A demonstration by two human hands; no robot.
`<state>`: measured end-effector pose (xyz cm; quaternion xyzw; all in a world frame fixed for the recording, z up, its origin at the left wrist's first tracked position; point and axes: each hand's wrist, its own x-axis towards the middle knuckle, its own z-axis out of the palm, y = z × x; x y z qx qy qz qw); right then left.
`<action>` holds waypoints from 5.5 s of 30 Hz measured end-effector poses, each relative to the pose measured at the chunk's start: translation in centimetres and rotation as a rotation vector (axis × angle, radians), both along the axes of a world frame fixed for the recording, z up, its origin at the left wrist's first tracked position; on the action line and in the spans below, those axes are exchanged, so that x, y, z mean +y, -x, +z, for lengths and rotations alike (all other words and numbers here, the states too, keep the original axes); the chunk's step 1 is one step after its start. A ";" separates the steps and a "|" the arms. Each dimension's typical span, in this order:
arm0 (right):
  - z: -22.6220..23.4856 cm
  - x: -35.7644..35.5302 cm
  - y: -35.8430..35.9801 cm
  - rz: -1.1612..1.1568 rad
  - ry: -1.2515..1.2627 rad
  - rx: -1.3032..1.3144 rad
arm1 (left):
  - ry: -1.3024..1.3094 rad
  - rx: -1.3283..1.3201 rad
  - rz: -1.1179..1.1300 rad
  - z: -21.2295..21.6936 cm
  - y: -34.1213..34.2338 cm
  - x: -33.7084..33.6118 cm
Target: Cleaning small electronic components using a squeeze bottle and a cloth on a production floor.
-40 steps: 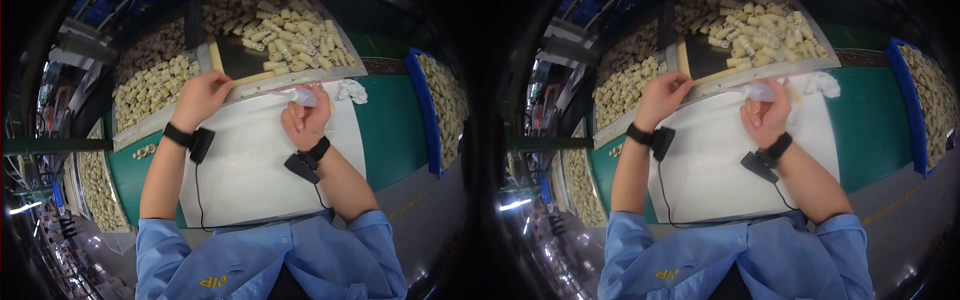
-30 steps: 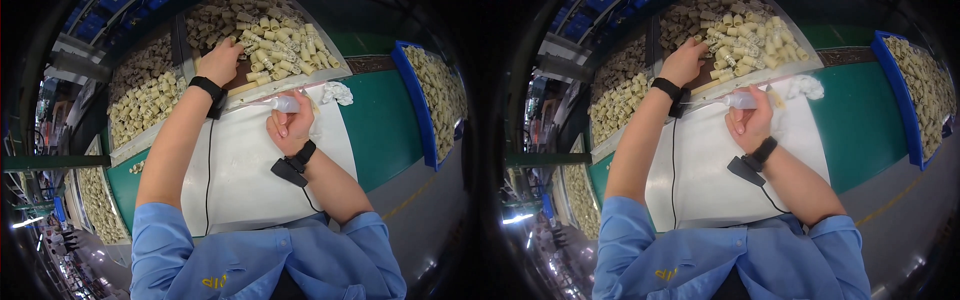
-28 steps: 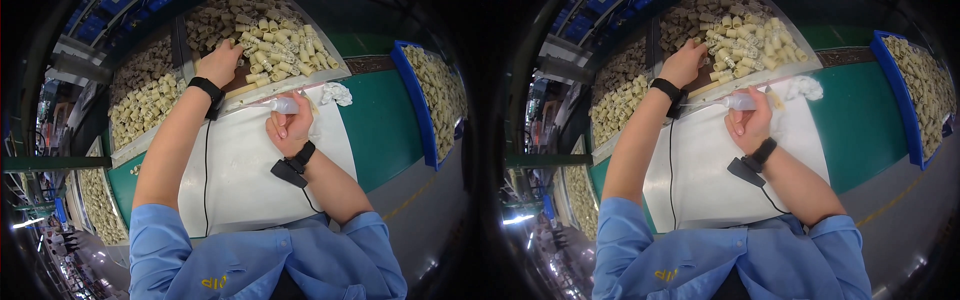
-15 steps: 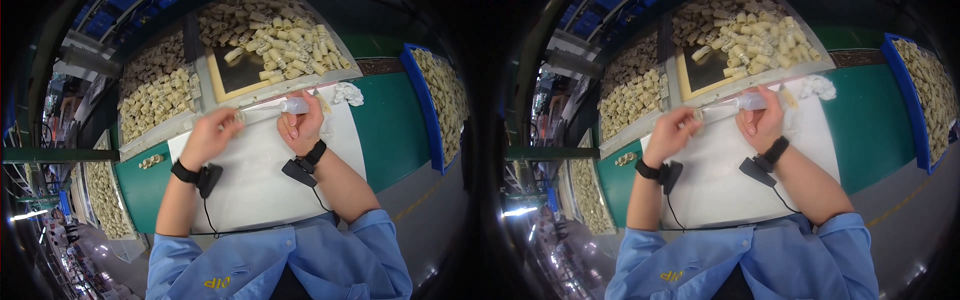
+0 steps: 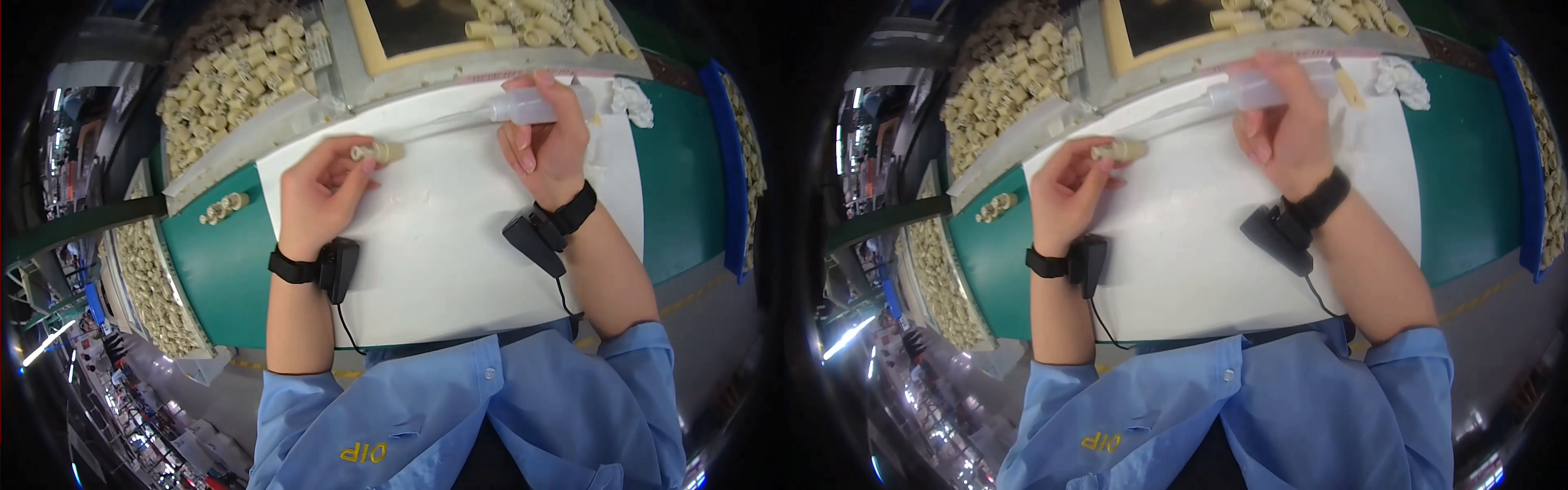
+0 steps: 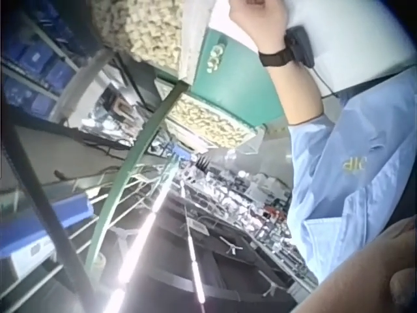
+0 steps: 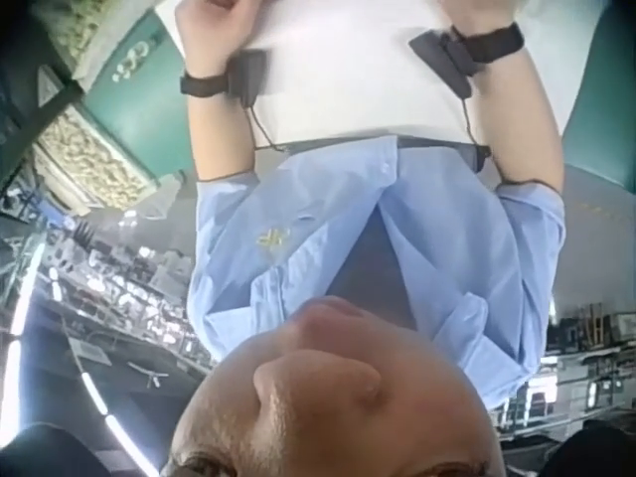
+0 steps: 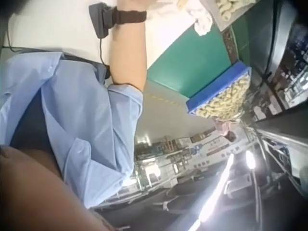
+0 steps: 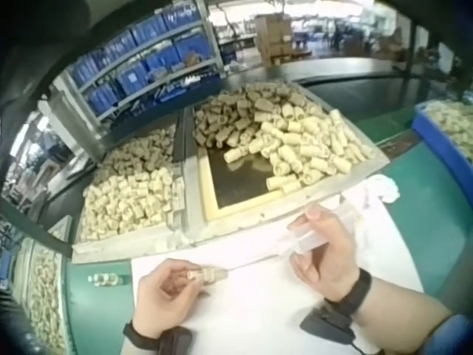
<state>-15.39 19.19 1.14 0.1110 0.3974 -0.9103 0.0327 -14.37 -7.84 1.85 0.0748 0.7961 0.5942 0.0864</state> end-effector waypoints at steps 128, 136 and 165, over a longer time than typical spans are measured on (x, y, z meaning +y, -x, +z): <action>1.6 -1.3 -0.9 -0.009 -0.571 0.140 | 0.513 0.353 0.241 1.1 -2.7 3.5; 1.6 -1.4 -0.8 -0.006 -0.548 0.108 | 0.522 0.400 0.237 0.6 -2.6 3.2; 1.4 -1.4 -0.9 0.015 -0.528 0.108 | 0.500 0.396 0.309 0.6 -2.5 3.4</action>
